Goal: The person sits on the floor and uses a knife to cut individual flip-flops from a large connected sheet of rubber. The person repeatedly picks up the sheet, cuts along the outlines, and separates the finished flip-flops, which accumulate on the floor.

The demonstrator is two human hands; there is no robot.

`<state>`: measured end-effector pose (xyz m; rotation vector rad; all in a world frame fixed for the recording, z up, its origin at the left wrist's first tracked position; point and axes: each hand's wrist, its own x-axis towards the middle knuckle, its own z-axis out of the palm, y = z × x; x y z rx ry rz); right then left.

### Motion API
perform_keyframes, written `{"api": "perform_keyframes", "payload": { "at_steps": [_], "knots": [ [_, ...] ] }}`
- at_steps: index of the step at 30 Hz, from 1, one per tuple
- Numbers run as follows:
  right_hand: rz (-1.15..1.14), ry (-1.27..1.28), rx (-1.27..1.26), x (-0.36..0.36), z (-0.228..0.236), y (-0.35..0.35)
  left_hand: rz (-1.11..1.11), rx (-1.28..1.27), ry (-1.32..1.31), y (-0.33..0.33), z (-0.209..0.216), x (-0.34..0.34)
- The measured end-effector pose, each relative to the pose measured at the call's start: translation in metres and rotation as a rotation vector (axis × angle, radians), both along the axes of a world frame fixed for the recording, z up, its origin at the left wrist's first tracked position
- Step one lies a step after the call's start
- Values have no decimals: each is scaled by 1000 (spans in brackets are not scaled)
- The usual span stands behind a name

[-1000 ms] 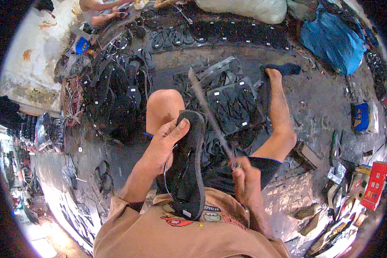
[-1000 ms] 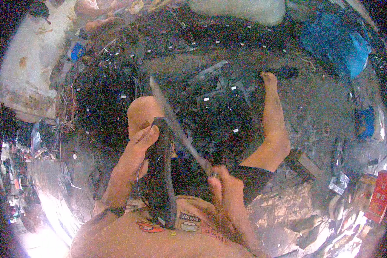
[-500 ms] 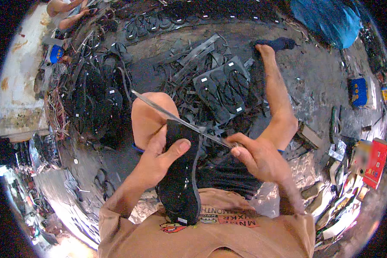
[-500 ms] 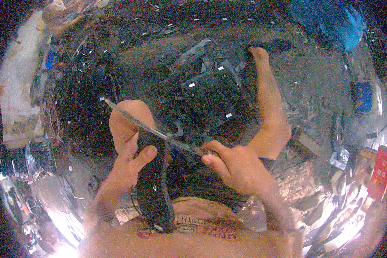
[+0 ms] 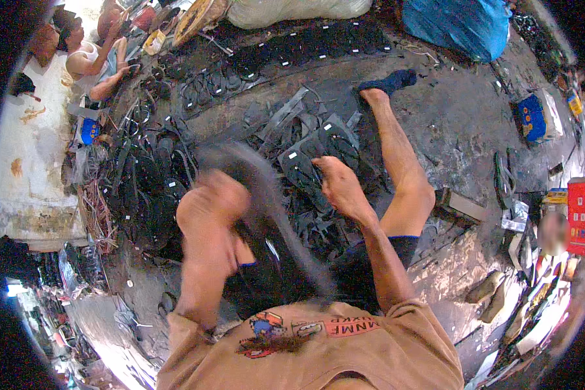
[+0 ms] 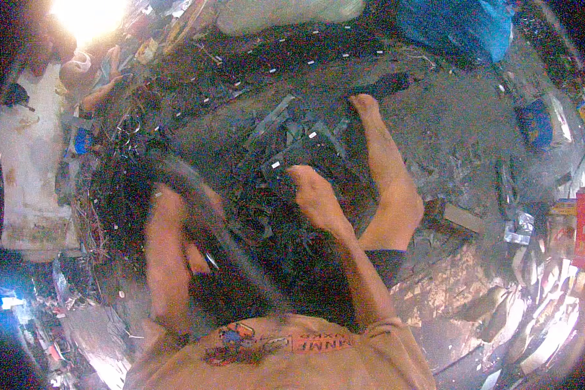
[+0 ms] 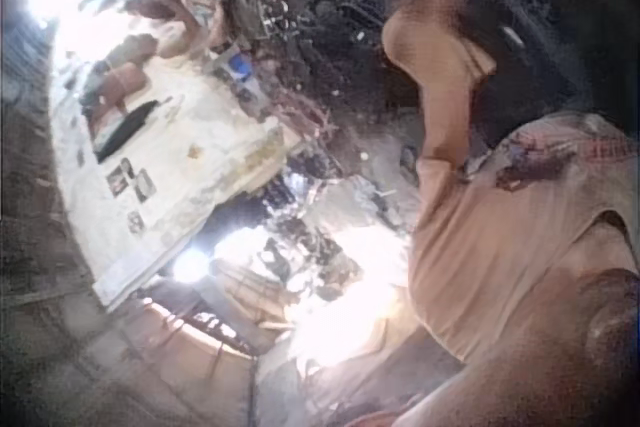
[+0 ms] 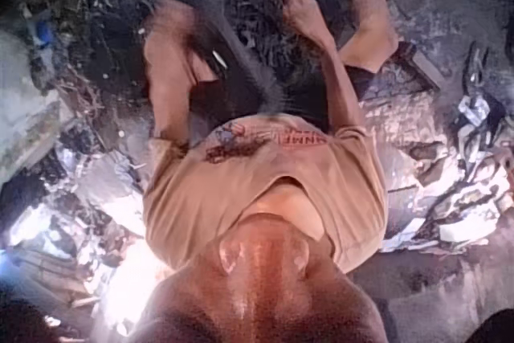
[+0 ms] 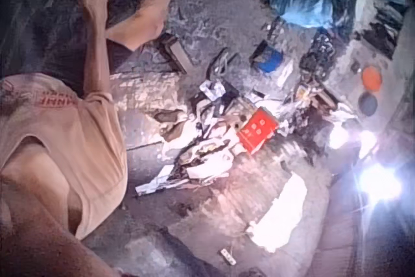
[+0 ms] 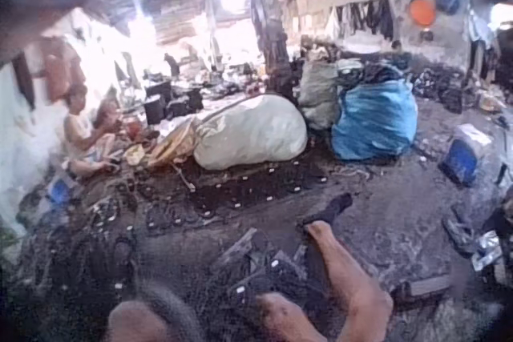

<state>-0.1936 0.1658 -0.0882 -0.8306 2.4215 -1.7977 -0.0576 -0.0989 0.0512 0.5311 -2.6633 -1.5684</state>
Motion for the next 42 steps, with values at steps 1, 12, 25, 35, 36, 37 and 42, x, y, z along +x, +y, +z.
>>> {"api": "perform_keyframes", "payload": {
  "at_steps": [1,12,25,35,36,37,42],
  "knots": [
    [-40,-279,-60,14,2,16,122,-204,245,-3,15,-7],
    [-124,-228,-79,160,75,90,531,1297,274,132,27,-20],
    [-27,-312,393,158,79,95,494,1187,199,120,-7,14],
    [401,-497,441,104,112,75,378,1058,84,106,-27,51],
    [393,-505,374,105,107,67,366,1055,74,103,-27,53],
    [397,-509,298,107,97,54,371,1034,72,98,-27,54],
    [96,-389,-25,81,57,-15,315,982,20,101,-21,64]
  ]
}}
